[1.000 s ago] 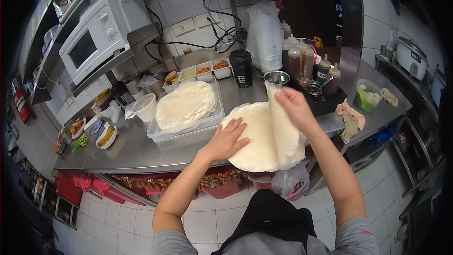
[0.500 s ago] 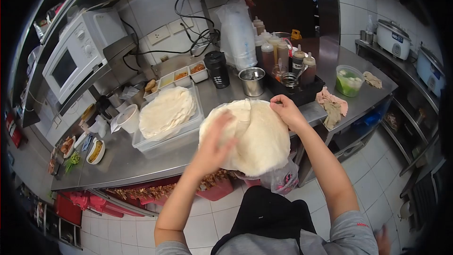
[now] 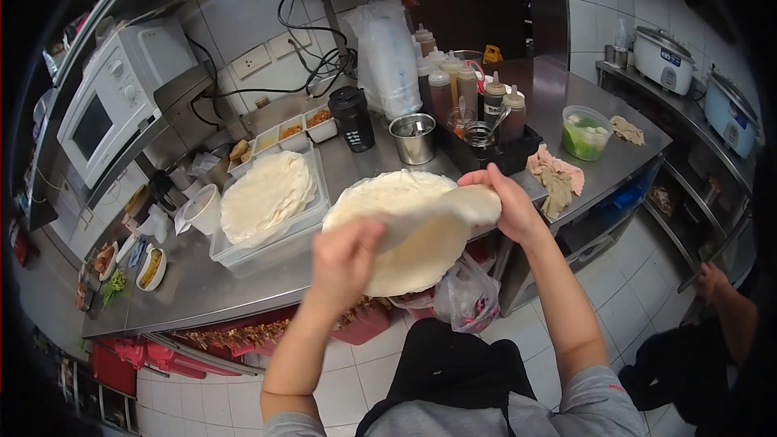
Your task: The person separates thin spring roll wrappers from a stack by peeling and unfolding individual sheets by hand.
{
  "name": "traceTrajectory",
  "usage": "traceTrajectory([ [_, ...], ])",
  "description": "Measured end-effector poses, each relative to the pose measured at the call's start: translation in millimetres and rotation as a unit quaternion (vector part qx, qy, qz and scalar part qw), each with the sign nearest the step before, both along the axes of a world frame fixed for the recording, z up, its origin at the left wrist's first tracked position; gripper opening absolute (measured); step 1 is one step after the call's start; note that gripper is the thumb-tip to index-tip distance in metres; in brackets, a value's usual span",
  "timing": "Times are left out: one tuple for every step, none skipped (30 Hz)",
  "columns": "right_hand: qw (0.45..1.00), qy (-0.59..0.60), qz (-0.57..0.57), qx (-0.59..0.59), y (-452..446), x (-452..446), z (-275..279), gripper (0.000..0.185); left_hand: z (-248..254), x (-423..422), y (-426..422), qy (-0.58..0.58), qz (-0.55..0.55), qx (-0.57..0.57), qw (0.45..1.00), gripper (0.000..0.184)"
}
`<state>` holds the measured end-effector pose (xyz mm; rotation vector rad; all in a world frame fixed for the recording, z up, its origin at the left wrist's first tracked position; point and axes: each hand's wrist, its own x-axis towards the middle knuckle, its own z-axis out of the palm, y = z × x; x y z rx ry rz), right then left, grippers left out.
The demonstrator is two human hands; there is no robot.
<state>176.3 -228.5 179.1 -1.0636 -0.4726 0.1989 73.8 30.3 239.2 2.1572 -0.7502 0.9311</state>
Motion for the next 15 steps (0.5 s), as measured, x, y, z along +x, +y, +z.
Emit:
traceTrajectory([
  [0.997,-0.033,0.074,0.006,-5.5,-4.0,-2.3,0.043,19.2,1.9,6.2,-0.006,0.042,0.008,0.999,0.013],
  [0.987,-0.065,0.147,0.011,-7.9,-9.3,-4.3,0.045,37.4,6.7,11.0,-0.012,0.084,0.016,0.996,0.014],
  [0.989,-0.063,0.136,0.002,-2.7,-19.4,-6.8,0.045,53.9,14.6,13.6,-0.022,0.086,0.008,0.996,0.016],
  [0.985,-0.077,0.126,-0.090,-2.0,-26.5,-5.1,0.043,67.9,24.6,15.5,-0.033,0.089,0.000,0.995,0.017],
  [0.972,-0.092,0.115,-0.181,-1.7,-33.7,-1.6,0.042,76.7,37.2,17.5,-0.013,0.066,0.023,0.997,0.018],
  [0.951,-0.106,0.103,-0.270,-1.7,-42.0,1.9,0.040,81.6,51.7,20.4,0.008,0.042,0.046,0.998,0.019],
  [0.950,-0.087,0.070,-0.290,5.1,-52.9,6.9,0.037,83.5,66.1,23.4,0.030,0.018,0.069,0.997,0.020],
  [0.950,-0.073,0.070,-0.297,8.7,-54.5,0.4,0.038,80.7,84.5,27.3,0.046,0.016,0.106,0.993,0.018],
  [0.949,-0.058,0.070,-0.303,12.5,-53.3,-9.9,0.039,71.6,106.0,32.6,0.062,0.013,0.143,0.988,0.018],
  [0.947,-0.043,0.069,-0.311,15.2,-51.7,-21.0,0.039,57.3,121.5,37.7,0.079,0.009,0.178,0.981,0.020],
  [0.945,-0.012,0.057,-0.321,17.0,-49.5,-31.9,0.036,38.5,134.1,43.0,0.059,0.018,0.200,0.978,0.024],
  [0.951,-0.002,0.053,-0.304,17.1,-50.4,-39.8,0.033,31.6,137.7,41.8,0.038,0.027,0.222,0.974,0.030],
  [0.957,0.006,0.048,-0.285,16.7,-51.8,-46.3,0.031,20.1,135.9,40.0,0.001,0.031,0.247,0.968,0.039],
  [0.963,0.012,0.041,-0.267,15.7,-53.3,-49.6,0.029,11.2,132.0,33.8,-0.017,0.001,0.220,0.975,0.035],
  [0.970,0.049,0.067,-0.229,12.5,-57.9,-46.9,0.023,6.8,118.6,24.0,0.034,-0.032,0.188,0.981,0.035],
])
